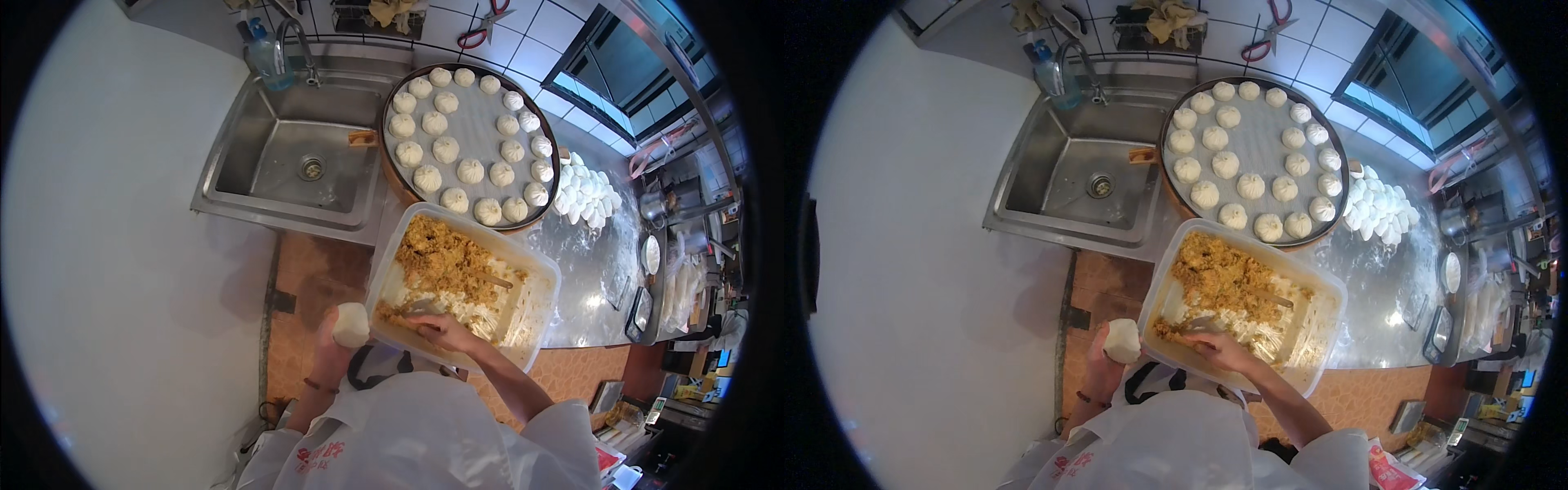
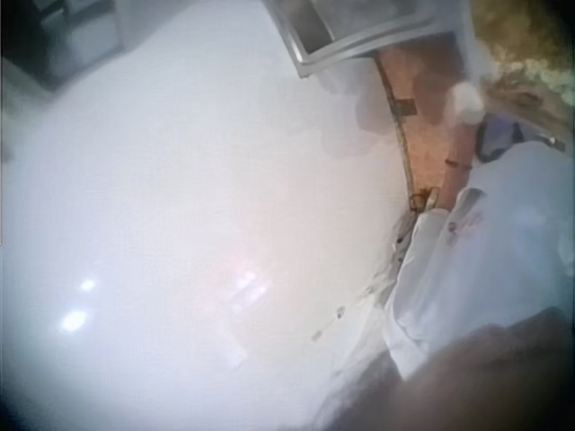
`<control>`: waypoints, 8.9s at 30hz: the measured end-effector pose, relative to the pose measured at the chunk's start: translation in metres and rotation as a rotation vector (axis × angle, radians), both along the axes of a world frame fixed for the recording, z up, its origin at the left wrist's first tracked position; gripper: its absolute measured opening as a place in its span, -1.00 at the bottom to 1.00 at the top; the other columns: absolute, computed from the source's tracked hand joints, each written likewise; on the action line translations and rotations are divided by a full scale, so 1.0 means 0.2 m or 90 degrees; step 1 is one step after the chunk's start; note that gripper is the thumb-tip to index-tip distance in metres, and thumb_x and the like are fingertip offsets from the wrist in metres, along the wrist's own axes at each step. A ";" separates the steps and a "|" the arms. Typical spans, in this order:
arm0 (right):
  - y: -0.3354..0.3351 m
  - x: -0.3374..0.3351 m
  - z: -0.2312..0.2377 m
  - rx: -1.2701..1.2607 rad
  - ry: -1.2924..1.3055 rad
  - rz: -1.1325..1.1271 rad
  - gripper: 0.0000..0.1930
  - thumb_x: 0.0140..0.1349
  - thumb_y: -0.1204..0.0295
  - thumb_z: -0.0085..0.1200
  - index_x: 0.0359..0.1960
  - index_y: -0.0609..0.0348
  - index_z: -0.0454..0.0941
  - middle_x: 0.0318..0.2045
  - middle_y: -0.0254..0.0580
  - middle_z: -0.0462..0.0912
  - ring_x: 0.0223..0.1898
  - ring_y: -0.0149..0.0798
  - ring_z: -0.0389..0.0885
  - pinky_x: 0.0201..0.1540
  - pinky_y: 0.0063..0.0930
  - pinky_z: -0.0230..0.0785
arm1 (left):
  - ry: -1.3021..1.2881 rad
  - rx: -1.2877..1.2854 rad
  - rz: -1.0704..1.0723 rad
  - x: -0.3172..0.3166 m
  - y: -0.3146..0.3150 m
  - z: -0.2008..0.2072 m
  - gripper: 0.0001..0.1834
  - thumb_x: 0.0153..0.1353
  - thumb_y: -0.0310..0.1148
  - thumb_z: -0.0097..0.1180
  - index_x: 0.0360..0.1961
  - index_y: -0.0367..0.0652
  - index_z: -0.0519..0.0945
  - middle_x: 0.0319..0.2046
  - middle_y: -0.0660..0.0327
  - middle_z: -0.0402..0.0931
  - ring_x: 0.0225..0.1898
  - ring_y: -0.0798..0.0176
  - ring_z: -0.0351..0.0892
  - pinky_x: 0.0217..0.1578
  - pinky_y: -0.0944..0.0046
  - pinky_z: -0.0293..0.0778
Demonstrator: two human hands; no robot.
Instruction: The person fills small dough pieces with a yellow filling, seals them into round buns, and places them on a large round tray. The process is repeated continuously throughout the clip.
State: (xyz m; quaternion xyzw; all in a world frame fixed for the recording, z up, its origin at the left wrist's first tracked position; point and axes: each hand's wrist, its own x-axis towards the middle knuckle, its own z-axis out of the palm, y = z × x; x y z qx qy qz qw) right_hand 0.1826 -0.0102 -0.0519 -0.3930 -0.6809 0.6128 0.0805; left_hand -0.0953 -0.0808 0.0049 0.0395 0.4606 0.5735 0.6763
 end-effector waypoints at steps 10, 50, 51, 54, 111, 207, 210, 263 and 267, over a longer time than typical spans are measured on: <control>-0.01 0.12 0.51 0.093 0.088 -0.177 -0.64 0.44 0.43 0.06 0.25 -0.02 0.56 -0.44 -0.26 0.60 -0.52 -0.43 0.47 -0.37 -0.51 0.38 | 0.025 0.007 -0.081 0.13 0.12 0.08 -0.48 0.52 -0.05 -0.19 0.20 -0.31 0.42 0.09 0.03 0.53 0.12 0.05 0.57 0.05 -0.02 0.58; -0.16 0.45 0.30 0.422 -0.382 -0.228 -0.54 0.37 0.40 0.04 0.31 -0.14 0.46 -0.50 -0.01 0.53 -0.55 0.03 0.58 -0.49 -0.14 0.47 | -0.393 0.084 -0.107 0.23 0.38 0.05 -0.56 0.55 -0.13 -0.15 0.19 -0.26 0.46 0.09 -0.04 0.55 0.04 0.01 0.62 0.02 0.05 0.60; -0.14 0.45 0.25 0.439 -0.400 -0.221 -0.50 0.35 0.41 0.05 0.34 -0.18 0.43 -0.52 -0.01 0.51 -0.56 0.04 0.58 -0.50 -0.12 0.47 | -0.425 0.095 -0.098 0.23 0.37 0.04 -0.56 0.55 -0.13 -0.15 0.18 -0.25 0.47 0.08 -0.05 0.55 0.03 0.01 0.62 -0.02 0.07 0.63; -0.11 0.42 0.14 0.461 -0.440 -0.175 -0.44 0.27 0.47 0.08 0.34 -0.16 0.43 -0.52 -0.01 0.51 -0.56 0.03 0.58 -0.49 -0.13 0.49 | -0.387 0.100 -0.079 0.23 0.34 0.03 -0.57 0.54 -0.12 -0.15 0.16 -0.24 0.49 0.06 -0.06 0.55 0.01 0.00 0.62 -0.12 0.08 0.66; 0.06 0.13 0.48 0.084 0.009 -0.142 -0.76 0.45 0.31 0.03 0.02 0.10 0.63 -0.53 -0.16 0.59 -0.58 -0.29 0.52 -0.45 -0.42 0.39 | 0.081 0.048 -0.111 0.04 0.18 0.19 -0.55 0.53 -0.15 -0.12 0.22 -0.29 0.38 0.06 0.03 0.53 0.06 0.06 0.60 0.07 -0.03 0.60; -0.14 0.31 0.18 -0.405 -0.013 -0.169 -0.74 0.50 0.32 0.02 0.06 0.18 0.60 -0.38 -0.32 0.65 -0.42 -0.44 0.57 -0.28 -0.51 0.44 | -0.181 0.049 0.015 0.04 0.18 0.11 -0.63 0.51 -0.11 -0.06 0.13 -0.13 0.50 0.04 0.10 0.52 0.10 0.14 0.54 0.05 0.10 0.58; -0.14 0.31 0.04 -0.152 0.025 -0.230 -0.76 0.49 0.32 0.02 0.07 0.04 0.62 -0.50 -0.30 0.61 -0.49 -0.35 0.58 -0.37 -0.42 0.47 | -0.175 0.047 0.009 0.05 0.18 0.11 -0.62 0.51 -0.10 -0.06 0.12 -0.14 0.49 0.01 0.11 0.52 0.07 0.15 0.54 0.03 0.11 0.59; -0.32 0.09 0.60 0.468 -0.114 -0.313 -0.67 0.33 0.40 0.14 0.13 -0.07 0.61 -0.49 -0.14 0.52 -0.59 -0.09 0.53 -0.55 -0.21 0.40 | -0.224 0.080 -0.109 0.48 0.37 0.05 -0.57 0.54 -0.19 -0.12 0.24 -0.28 0.39 0.15 0.04 0.51 0.18 0.00 0.53 0.22 -0.05 0.46; -0.28 0.08 0.75 0.357 -0.103 -0.367 -0.69 0.31 0.46 0.17 0.10 0.04 0.63 -0.42 -0.09 0.58 -0.47 -0.05 0.61 -0.40 -0.22 0.45 | -0.170 0.085 -0.102 0.48 0.38 0.10 -0.60 0.54 -0.21 -0.11 0.21 -0.27 0.42 0.11 0.07 0.53 0.16 0.04 0.55 0.21 0.01 0.46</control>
